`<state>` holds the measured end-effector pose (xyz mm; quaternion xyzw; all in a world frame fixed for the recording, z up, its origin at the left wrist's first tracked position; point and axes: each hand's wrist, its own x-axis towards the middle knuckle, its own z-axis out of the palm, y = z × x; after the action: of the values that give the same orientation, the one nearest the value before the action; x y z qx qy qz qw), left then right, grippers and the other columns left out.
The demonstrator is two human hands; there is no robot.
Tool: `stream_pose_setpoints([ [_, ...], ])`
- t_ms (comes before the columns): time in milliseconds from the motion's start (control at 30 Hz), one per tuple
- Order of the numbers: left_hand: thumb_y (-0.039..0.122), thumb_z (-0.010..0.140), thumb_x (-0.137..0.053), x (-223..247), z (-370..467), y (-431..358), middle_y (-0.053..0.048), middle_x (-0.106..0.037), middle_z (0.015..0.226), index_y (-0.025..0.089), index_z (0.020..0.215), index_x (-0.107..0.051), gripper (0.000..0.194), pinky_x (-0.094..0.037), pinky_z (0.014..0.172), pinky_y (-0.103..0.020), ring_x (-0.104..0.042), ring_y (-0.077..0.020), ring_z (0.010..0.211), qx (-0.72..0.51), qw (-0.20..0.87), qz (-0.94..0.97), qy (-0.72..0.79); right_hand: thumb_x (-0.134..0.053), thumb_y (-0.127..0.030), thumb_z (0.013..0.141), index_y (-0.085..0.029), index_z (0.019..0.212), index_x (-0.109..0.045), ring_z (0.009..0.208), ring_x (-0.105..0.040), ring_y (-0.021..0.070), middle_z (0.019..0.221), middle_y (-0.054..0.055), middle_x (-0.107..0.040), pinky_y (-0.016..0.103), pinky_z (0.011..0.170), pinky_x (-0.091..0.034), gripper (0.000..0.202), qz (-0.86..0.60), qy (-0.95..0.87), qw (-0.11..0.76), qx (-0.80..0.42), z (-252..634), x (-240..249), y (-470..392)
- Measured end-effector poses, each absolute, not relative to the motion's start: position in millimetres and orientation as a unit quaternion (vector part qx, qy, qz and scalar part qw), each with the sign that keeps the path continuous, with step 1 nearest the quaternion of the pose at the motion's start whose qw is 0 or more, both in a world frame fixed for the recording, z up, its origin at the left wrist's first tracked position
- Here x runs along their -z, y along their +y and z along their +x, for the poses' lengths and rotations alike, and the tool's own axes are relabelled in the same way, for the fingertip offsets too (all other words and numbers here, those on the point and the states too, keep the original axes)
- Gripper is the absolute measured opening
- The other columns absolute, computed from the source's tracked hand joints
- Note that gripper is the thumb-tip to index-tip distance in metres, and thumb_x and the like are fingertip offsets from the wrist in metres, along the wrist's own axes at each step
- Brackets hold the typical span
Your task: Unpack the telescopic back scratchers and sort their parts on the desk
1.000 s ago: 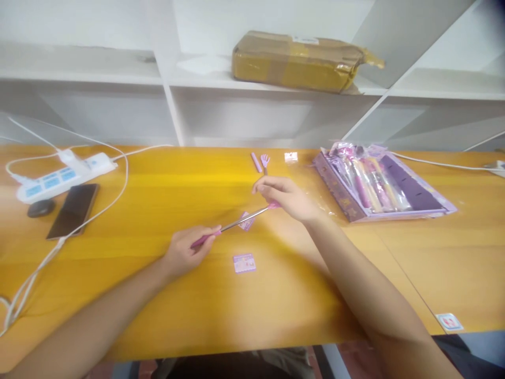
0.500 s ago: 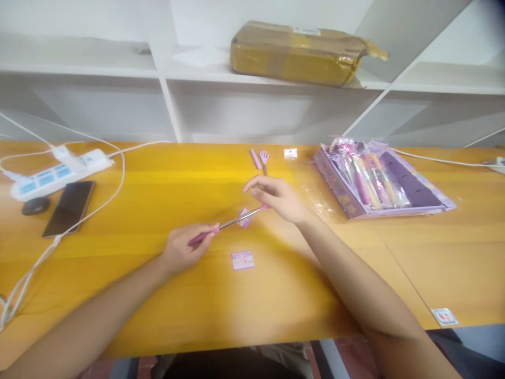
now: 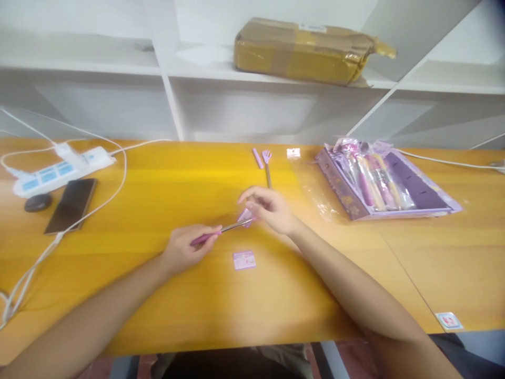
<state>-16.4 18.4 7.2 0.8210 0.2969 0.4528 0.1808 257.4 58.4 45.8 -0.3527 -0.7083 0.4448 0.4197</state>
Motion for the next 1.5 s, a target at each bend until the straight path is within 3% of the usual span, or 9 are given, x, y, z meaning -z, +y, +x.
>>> stream_pose_setpoints([
  [433,0.014,0.095,-0.074,-7,-18,17,-0.002,-0.085,0.093,0.022,0.111,-0.08,0.019,-0.065,0.069,-0.019,-0.08,-0.0129,0.072,-0.455,0.193,0.82,0.289,-0.061,-0.052,0.104,-0.021,0.101,-0.074,0.059,-0.051,0.0135,0.074,0.0,-0.06,0.027,0.06,-0.046,0.034,-0.311,-0.754,0.417,-0.402,247,-40,49],
  [767,0.021,0.096,-0.072,-7,-17,17,-0.004,-0.085,0.092,0.022,0.108,-0.081,0.015,-0.067,0.068,-0.023,-0.079,-0.0147,0.069,-0.435,0.213,0.82,0.303,-0.059,-0.047,0.105,-0.02,0.098,-0.074,0.057,-0.048,0.0123,0.073,0.0,-0.06,0.027,0.058,-0.04,0.032,-0.324,-0.755,0.414,-0.391,239,-37,43],
  [900,0.032,0.098,-0.072,-13,-21,34,-0.007,-0.085,0.099,0.021,0.105,-0.082,0.017,-0.067,0.071,-0.024,-0.082,-0.0188,0.081,-0.4,0.328,0.785,0.34,-0.058,-0.045,0.105,-0.02,0.1,-0.072,0.059,-0.052,0.0134,0.071,-0.001,-0.059,0.027,0.059,-0.042,0.029,-0.376,-0.729,0.414,-0.394,237,-63,47],
  [1067,0.046,0.095,-0.075,-71,-30,70,-0.004,-0.08,0.078,0.019,0.101,-0.081,0.029,-0.057,0.051,-0.022,-0.07,-0.014,0.055,-0.401,0.397,0.741,0.363,-0.062,-0.038,0.105,-0.021,0.11,-0.072,0.08,-0.061,0.017,0.093,0.004,-0.065,0.03,0.072,-0.048,0.02,-0.383,-0.792,0.399,-0.26,250,-135,50],
  [1133,0.048,0.093,-0.076,-107,-34,77,-0.003,-0.078,0.076,0.019,0.102,-0.081,0.03,-0.055,0.051,-0.022,-0.067,-0.0131,0.054,-0.41,0.381,0.747,0.359,-0.062,-0.041,0.106,-0.022,0.109,-0.073,0.085,-0.061,0.0188,0.096,0.005,-0.065,0.032,0.078,-0.049,0.022,-0.384,-0.801,0.42,-0.184,256,-160,45],
  [1200,0.047,0.095,-0.075,-142,-36,75,-0.002,-0.077,0.074,0.021,0.106,-0.081,0.029,-0.055,0.054,-0.023,-0.069,-0.0143,0.058,-0.383,0.353,0.773,0.363,-0.054,-0.047,0.11,-0.023,0.102,-0.072,0.079,-0.059,0.0184,0.09,0.005,-0.062,0.033,0.074,-0.048,0.031,-0.401,-0.764,0.478,-0.162,257,-176,37],
  [1333,0.049,0.098,-0.071,-191,-41,54,0.001,-0.076,0.075,0.025,0.103,-0.083,0.027,-0.049,0.054,-0.023,-0.066,-0.0139,0.06,-0.325,0.215,0.838,0.383,-0.052,-0.054,0.11,-0.025,0.1,-0.068,0.061,-0.046,0.0138,0.075,0.001,-0.05,0.029,0.055,-0.04,0.034,-0.403,-0.677,0.559,-0.259,253,-182,27],
  [1433,0.049,0.102,-0.066,-207,-50,39,0.002,-0.076,0.077,0.028,0.103,-0.082,0.027,-0.044,0.053,-0.024,-0.063,-0.0136,0.059,-0.317,0.092,0.859,0.391,-0.065,-0.054,0.104,-0.026,0.11,-0.064,0.06,-0.048,0.0122,0.08,-0.001,-0.051,0.028,0.053,-0.043,0.029,-0.354,-0.667,0.543,-0.368,254,-179,27],
  [1500,0.048,0.103,-0.064,-210,-57,35,0.001,-0.078,0.082,0.029,0.105,-0.081,0.026,-0.045,0.054,-0.024,-0.065,-0.0149,0.062,-0.319,0.032,0.864,0.387,-0.075,-0.054,0.097,-0.027,0.115,-0.06,0.059,-0.051,0.0112,0.087,0.0,-0.056,0.029,0.054,-0.048,0.036,-0.316,-0.669,0.518,-0.428,258,-178,28],
])
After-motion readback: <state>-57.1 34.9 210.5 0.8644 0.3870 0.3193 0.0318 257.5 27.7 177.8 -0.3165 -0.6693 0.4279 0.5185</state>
